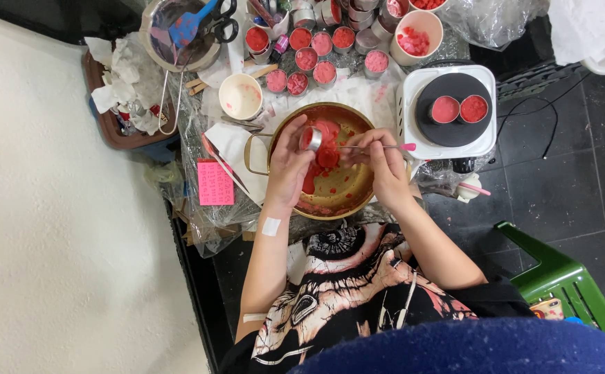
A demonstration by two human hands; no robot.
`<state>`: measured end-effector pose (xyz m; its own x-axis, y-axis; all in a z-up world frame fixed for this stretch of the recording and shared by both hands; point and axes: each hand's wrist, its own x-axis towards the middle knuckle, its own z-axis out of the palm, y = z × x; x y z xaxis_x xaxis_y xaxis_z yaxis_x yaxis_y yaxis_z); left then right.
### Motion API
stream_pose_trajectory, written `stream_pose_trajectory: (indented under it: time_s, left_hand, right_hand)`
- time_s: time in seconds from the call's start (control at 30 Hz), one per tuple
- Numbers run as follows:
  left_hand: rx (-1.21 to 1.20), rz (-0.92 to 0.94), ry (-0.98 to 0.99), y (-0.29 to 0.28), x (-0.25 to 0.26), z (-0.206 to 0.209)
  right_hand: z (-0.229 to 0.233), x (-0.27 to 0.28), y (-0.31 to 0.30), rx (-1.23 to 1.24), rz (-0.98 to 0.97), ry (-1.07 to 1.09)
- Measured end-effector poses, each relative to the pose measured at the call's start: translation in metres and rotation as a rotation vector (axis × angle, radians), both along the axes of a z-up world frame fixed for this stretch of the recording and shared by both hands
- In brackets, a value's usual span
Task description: Manually preparing and molding red wax into small containers for candle production.
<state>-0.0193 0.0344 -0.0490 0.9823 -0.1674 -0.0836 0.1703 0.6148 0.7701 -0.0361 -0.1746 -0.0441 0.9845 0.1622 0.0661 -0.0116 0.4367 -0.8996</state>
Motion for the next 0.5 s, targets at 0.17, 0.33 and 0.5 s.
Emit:
stream_pose_trajectory:
  time_s: [0.17,0.33,0.5]
  left_hand:
    - [-0.037,-0.016,-0.005,0.005,-0.004,-0.024]
    - [0.003,-0.007,-0.033,0.004,-0.006,-0.006]
    - [0.063,-0.003,-0.069,-0.002,-0.006,0.003]
  right_hand:
    - [0.002,-0.001,0.0,-0.069,0.026,-0.01]
    - [-0.001,-0.003,0.001,-0.123,0.001,-0.062]
    - [0.0,-0.002,0.003,-0.079,-0.046,-0.04]
